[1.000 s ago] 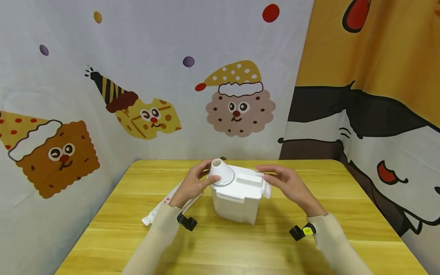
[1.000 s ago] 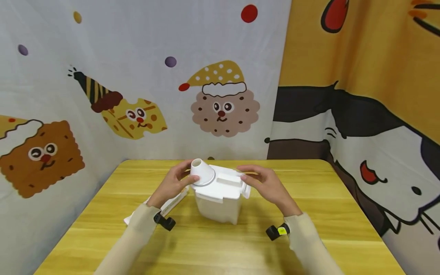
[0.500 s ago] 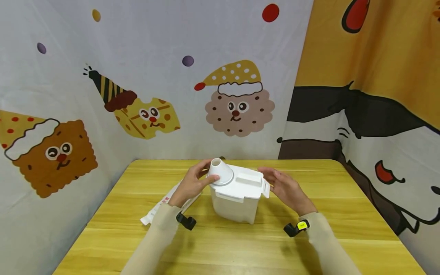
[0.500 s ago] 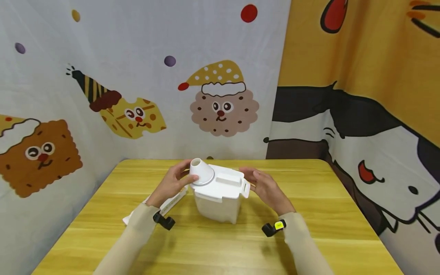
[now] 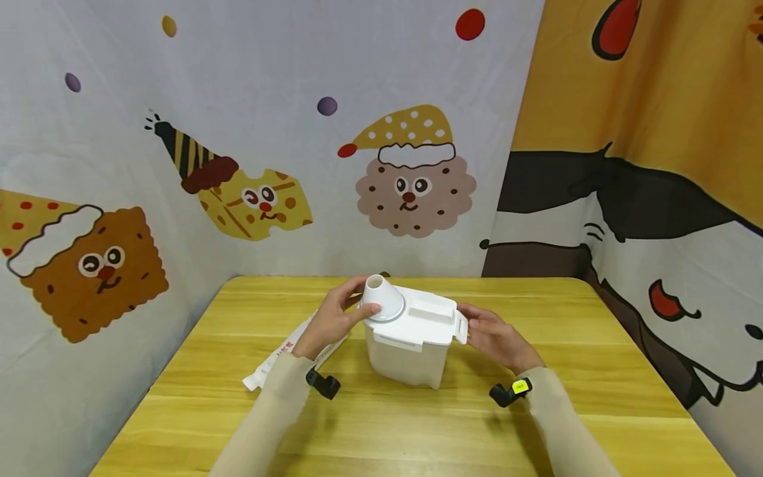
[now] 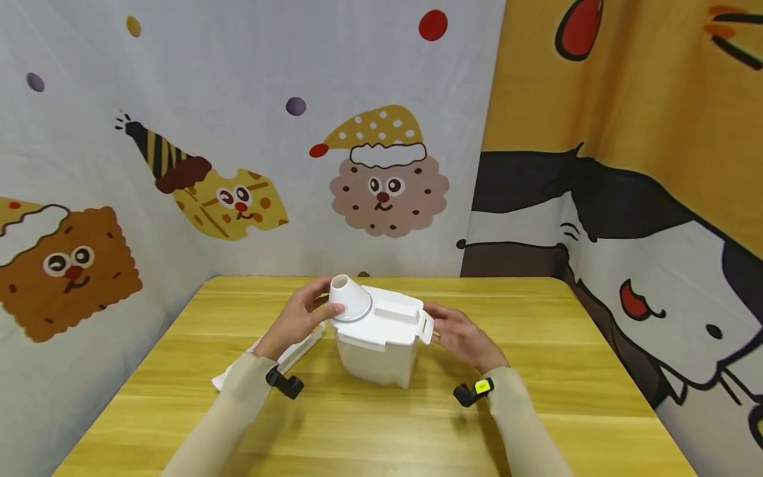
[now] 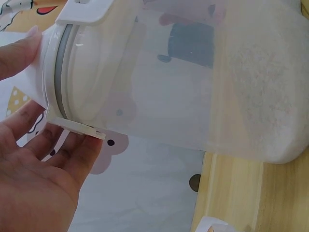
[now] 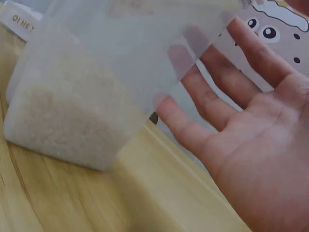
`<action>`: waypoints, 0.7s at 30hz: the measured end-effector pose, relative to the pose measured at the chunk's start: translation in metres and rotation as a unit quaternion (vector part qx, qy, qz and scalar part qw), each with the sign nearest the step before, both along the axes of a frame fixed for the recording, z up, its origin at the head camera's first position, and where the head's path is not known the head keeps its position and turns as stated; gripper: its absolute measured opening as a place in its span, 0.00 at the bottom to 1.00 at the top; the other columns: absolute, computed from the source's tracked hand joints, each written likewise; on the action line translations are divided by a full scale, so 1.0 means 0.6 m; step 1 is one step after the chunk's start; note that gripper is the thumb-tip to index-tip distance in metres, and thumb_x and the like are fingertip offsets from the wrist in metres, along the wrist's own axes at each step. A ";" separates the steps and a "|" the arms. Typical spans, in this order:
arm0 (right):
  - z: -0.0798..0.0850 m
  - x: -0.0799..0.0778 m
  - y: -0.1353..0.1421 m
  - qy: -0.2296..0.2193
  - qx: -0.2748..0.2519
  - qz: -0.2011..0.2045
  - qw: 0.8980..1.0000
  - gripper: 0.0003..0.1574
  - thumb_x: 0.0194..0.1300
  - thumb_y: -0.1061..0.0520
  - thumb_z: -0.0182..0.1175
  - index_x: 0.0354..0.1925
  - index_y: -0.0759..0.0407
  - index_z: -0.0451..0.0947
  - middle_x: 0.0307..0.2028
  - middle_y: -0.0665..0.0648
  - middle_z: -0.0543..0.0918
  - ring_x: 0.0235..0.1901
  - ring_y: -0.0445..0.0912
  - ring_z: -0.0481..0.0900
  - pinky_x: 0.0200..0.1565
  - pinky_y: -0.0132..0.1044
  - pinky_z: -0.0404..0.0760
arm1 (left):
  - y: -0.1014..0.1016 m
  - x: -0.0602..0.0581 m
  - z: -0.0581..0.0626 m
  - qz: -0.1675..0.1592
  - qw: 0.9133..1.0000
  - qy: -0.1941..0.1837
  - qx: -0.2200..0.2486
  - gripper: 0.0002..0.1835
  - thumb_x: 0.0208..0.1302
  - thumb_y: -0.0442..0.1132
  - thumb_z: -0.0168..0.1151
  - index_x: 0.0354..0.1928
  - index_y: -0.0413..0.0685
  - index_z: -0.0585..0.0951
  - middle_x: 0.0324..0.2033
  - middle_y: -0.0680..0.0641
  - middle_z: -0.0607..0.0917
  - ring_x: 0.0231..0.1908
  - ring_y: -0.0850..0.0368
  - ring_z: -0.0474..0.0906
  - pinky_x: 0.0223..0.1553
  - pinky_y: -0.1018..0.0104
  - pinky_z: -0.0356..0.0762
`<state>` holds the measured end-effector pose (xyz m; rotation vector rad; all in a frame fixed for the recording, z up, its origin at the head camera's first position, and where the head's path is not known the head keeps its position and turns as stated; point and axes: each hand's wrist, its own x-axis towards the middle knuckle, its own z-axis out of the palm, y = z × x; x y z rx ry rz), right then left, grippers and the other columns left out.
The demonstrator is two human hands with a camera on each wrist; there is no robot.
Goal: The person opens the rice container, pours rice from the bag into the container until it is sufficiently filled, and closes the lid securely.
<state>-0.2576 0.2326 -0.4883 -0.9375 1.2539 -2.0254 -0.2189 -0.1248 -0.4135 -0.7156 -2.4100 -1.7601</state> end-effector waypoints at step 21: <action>-0.020 -0.008 -0.012 0.001 0.014 -0.058 0.998 0.29 0.77 0.68 0.49 0.65 0.44 0.79 0.56 0.46 0.82 0.54 0.41 0.82 0.58 0.35 0.84 | 0.002 0.001 0.002 0.002 1.000 -0.003 -0.005 0.28 0.67 0.38 0.70 0.68 0.47 0.75 0.61 0.43 0.81 0.63 0.46 0.76 0.73 0.46 0.68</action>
